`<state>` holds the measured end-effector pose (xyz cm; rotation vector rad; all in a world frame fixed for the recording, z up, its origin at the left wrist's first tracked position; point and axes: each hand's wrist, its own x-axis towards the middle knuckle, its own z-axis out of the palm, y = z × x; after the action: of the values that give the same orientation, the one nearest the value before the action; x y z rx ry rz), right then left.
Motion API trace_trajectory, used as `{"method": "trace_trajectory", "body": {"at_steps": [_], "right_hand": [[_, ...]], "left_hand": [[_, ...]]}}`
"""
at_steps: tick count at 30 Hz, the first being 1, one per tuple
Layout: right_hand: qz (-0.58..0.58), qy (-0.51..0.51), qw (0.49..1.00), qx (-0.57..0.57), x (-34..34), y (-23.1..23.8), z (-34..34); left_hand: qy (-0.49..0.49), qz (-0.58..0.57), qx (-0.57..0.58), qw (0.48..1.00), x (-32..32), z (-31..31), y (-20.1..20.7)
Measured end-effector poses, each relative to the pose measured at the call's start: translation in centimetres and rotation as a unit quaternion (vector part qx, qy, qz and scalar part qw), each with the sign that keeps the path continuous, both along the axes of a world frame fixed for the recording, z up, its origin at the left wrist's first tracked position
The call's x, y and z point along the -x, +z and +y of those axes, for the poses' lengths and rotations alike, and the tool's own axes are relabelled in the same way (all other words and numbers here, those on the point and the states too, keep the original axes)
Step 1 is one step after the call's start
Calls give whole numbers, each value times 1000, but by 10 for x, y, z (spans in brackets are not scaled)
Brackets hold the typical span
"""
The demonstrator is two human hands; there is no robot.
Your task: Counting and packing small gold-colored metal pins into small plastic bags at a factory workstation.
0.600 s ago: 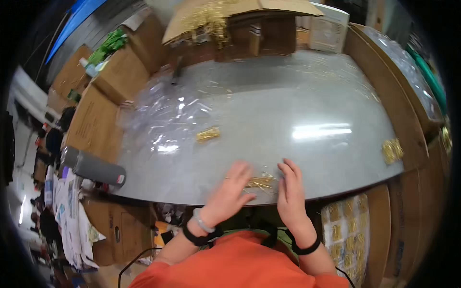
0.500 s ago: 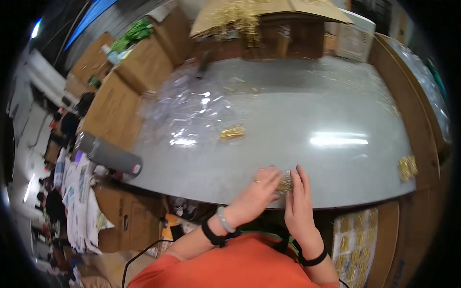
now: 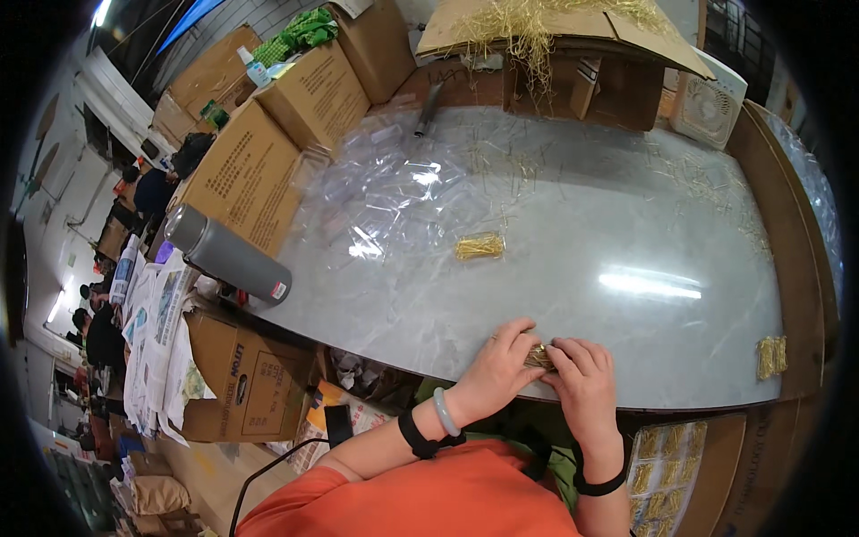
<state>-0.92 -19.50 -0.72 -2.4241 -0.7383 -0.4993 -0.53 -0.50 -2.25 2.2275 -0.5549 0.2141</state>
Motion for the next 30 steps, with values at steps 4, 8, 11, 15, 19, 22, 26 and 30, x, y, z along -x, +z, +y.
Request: {"method": "trace_trajectory", "body": {"at_steps": [4,8,11,15,19,22,26,30], "right_hand": [[-15,-21,1000,-1,-1,2,1],[-10,-28,1000,-4,-1,3,7],[-5,-22,1000,-5,-2,6,3],[1,-32,999,-24,0,4,4],[-2,-45,999,-22,3,2,5],[-13,-42,999,-16,3,2,7],[-22,-36,999,-20,4,6,8],[-32,-42,998,-16,2,6,5]], "left_hand": [[-48,-30,38,998,-5,7,-1],[-80,41,85,992,0,21,7],[5,27,22,999,7,57,13],[248,19,-172,953,17,138,11],[323,131,-326,879,20,174,6],[281,127,-319,896,-3,168,13],[245,119,-315,909,-46,177,18],[208,158,-300,917,-49,163,19]]}}
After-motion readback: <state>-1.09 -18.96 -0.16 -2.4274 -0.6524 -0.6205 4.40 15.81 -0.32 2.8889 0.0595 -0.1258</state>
